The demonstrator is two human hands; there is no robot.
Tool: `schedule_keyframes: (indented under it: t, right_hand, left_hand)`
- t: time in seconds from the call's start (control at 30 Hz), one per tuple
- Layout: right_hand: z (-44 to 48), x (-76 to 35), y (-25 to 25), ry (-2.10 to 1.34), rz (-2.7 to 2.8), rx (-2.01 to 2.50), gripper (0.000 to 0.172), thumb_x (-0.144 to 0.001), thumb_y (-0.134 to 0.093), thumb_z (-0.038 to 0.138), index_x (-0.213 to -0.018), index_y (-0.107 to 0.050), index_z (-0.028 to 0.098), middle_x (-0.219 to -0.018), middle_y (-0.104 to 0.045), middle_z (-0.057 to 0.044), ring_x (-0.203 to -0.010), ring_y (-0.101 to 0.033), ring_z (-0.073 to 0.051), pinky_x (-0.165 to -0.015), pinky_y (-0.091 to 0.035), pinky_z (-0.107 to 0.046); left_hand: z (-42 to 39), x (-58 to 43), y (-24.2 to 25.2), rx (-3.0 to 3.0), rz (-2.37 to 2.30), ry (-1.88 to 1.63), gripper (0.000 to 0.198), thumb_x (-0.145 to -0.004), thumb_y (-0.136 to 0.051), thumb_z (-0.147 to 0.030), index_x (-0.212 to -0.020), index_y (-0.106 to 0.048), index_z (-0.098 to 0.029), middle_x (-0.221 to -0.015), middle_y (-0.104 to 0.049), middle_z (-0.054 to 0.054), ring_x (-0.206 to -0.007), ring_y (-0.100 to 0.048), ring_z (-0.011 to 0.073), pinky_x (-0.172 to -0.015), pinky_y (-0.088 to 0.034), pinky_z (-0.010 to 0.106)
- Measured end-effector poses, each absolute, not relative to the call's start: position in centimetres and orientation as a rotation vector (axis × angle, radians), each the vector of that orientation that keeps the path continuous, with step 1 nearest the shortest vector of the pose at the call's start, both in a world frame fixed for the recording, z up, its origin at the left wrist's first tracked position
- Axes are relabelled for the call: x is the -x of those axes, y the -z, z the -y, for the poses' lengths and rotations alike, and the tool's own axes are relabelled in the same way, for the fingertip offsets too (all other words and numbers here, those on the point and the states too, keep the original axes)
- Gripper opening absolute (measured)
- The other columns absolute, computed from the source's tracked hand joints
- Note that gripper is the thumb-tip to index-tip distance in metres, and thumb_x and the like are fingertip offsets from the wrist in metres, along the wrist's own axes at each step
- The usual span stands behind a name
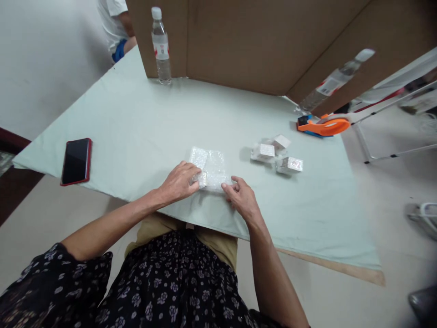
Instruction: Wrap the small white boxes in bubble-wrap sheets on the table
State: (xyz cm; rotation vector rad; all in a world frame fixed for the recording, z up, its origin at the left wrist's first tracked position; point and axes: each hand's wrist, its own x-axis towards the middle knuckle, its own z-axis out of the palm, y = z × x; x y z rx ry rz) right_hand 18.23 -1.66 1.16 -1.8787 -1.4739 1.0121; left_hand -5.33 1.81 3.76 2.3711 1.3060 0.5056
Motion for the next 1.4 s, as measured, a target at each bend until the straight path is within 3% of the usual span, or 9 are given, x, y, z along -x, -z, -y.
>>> schedule_keyframes:
  t: [0.2,0.37,0.47,0.7,0.83,1.1,1.4]
  right_hand:
    - [0.8,-16.5,-0.7,-1.067,1.271,1.787,0.064,-0.072,-0.069,0.054,-0.119,-0.06,0.011,-0.065,-0.059,0.002,-0.061,-0.055,-0.018,-0.057,-0.043,-0.03]
    - [0.6,-15.8,-0.6,-1.11,1.245,1.735,0.037,-0.068,-0.07,0.052,-0.075,-0.062,0.017,-0.062,-0.054,0.003,-0.058,-0.045,-0.013,-0.055,-0.036,-0.027]
    - [0.5,-15.5,-0.7,-1.059,1.323,1.735,0.033,-0.07,-0.066,0.05,-0.063,-0.056,0.02,-0.058,-0.05,0.004,-0.058,-0.043,-0.013,-0.056,-0.035,-0.027]
    - [1.1,-14.0,-1.7,-0.708,1.45,1.84,0.03,-0.078,-0.056,0.049,-0.065,-0.049,0.023,-0.062,-0.053,0.002,-0.062,-0.046,-0.015,-0.063,-0.035,-0.029]
    - [1.5,-13.6,-2.1,-0.659,1.446,1.878,0.026,-0.075,-0.059,0.041,-0.062,-0.045,0.024,-0.058,-0.049,0.004,-0.058,-0.043,-0.014,-0.06,-0.034,-0.027]
    - [1.7,-13.0,-2.9,-0.81,1.375,1.751,0.028,-0.076,-0.061,0.044,-0.061,-0.052,0.022,-0.055,-0.045,0.005,-0.055,-0.04,-0.012,-0.057,-0.034,-0.027]
    - [1.2,-12.5,-3.1,-0.904,1.391,1.702,0.028,-0.075,-0.063,0.044,-0.063,-0.056,0.02,-0.053,-0.049,0.004,-0.051,-0.044,-0.012,-0.051,-0.035,-0.026]
  left_hand:
    - [-2.4,5.8,-3.7,-2.48,-1.265,-0.47,0.029,-0.084,-0.058,-0.021,-0.11,-0.071,-0.017,-0.118,-0.065,0.012,-0.107,-0.055,0.0281,-0.095,-0.048,0.044]
    - [-3.1,5.8,-4.2,-2.444,-1.208,-0.384,0.032,-0.082,-0.06,-0.022,-0.112,-0.072,-0.021,-0.104,-0.059,0.01,-0.095,-0.056,0.0232,-0.084,-0.051,0.037]
    - [-3.7,5.8,-4.5,-2.404,-1.19,-0.324,0.034,-0.081,-0.061,-0.023,-0.113,-0.071,-0.022,-0.1,-0.056,0.008,-0.088,-0.056,0.0206,-0.079,-0.052,0.034]
    - [-3.1,5.7,-4.4,-2.352,-1.13,-0.339,0.032,-0.083,-0.06,-0.023,-0.113,-0.07,-0.018,-0.103,-0.057,0.009,-0.088,-0.057,0.02,-0.082,-0.053,0.035]
    - [-1.6,5.1,-4.4,-2.358,-1.174,-0.352,0.026,-0.084,-0.059,-0.023,-0.107,-0.071,-0.018,-0.099,-0.057,0.009,-0.088,-0.057,0.0204,-0.08,-0.052,0.034]
    - [-1.6,4.4,-5.0,-2.301,-1.209,-0.243,0.025,-0.085,-0.059,-0.024,-0.105,-0.072,-0.017,-0.101,-0.055,0.01,-0.086,-0.056,0.0207,-0.081,-0.051,0.035]
    - [-2.1,4.3,-4.9,-2.229,-1.135,-0.248,0.03,-0.084,-0.059,-0.019,-0.111,-0.072,-0.018,-0.102,-0.054,0.009,-0.086,-0.056,0.0206,-0.085,-0.051,0.038]
